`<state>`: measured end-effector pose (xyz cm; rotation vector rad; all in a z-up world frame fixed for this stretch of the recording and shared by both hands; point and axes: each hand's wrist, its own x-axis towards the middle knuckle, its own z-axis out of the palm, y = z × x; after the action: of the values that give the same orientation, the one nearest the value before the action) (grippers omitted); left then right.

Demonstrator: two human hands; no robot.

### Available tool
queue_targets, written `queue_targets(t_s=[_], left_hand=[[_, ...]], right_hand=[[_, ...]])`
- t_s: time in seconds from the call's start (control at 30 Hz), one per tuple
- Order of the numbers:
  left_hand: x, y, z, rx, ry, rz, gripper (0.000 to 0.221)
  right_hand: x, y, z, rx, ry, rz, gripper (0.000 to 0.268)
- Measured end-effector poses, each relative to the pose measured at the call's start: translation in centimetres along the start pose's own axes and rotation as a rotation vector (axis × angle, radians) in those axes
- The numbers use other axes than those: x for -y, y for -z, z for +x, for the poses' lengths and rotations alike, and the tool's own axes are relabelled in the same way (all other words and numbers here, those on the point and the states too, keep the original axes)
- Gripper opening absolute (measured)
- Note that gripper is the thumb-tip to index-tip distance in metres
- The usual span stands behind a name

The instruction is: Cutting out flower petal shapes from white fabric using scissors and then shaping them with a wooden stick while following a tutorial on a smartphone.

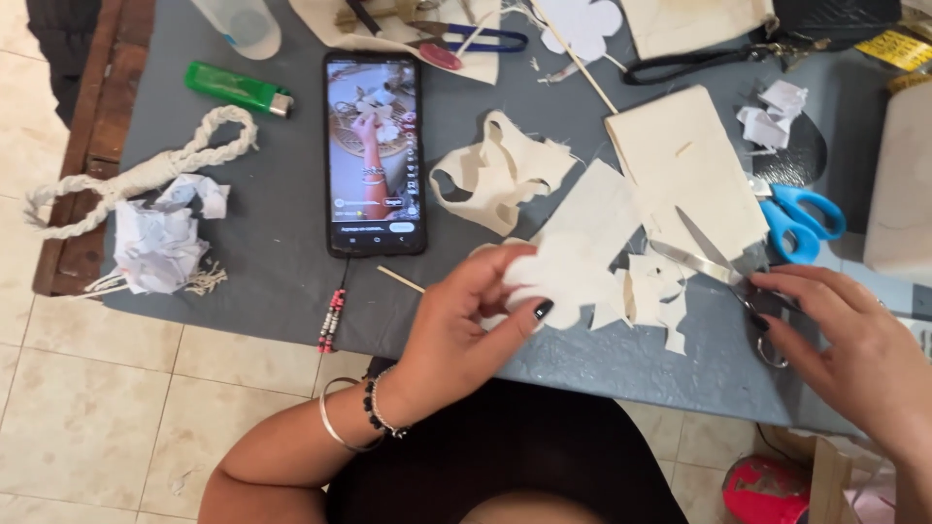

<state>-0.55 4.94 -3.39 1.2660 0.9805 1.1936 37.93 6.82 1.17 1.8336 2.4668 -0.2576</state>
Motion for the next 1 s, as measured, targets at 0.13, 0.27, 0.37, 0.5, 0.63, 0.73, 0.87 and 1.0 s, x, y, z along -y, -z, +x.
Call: queue_targets(t_s=[0.13, 0.27, 0.37, 0.5, 0.63, 0.73, 0.87, 1.0], left_hand=[[-1.2, 0.2, -0.2, 0.020, 0.021, -0.047, 0.044], [-0.6, 0.3, -1.2, -0.012, -0.152, 0.080, 0.050], [-1.6, 0.4, -1.2, 0.005, -0.208, 0.179, 0.036], [-1.7, 0.5, -1.3, -0.002, -0.227, 0.284, 0.029], [-1.8, 0.7, -1.3, 0.010, -0.241, 0.276, 0.032], [-2.2, 0.9, -1.4, 0.026, -0.248, 0.273, 0.030], [-2.7, 0.8, -1.0, 0.016, -0.265, 0.262, 0.030], [-3.6, 0.5, -0.5, 0.049, -0.312, 0.305, 0.031]], right_hand=[[-1.1, -0.5, -1.0, -0.044, 0.050, -0.038, 0.055], [-0.9, 0.3, -0.5, 0.162, -0.164, -0.168, 0.060], [1.3, 2.3, 1.0, 0.349, -0.281, -0.245, 0.060], [2.2, 3.0, 1.3, 0.359, -0.247, -0.524, 0.054], [1.4, 2.4, -1.1, 0.246, -0.170, -0.548, 0.046], [2.5, 3.4, -2.4, 0.155, -0.252, -0.478, 0.045], [2.9, 3.6, -4.5, 0.161, -0.122, 0.503, 0.059], [7.7, 3.2, -3.5, 0.430, 0.355, 0.595, 0.080]])
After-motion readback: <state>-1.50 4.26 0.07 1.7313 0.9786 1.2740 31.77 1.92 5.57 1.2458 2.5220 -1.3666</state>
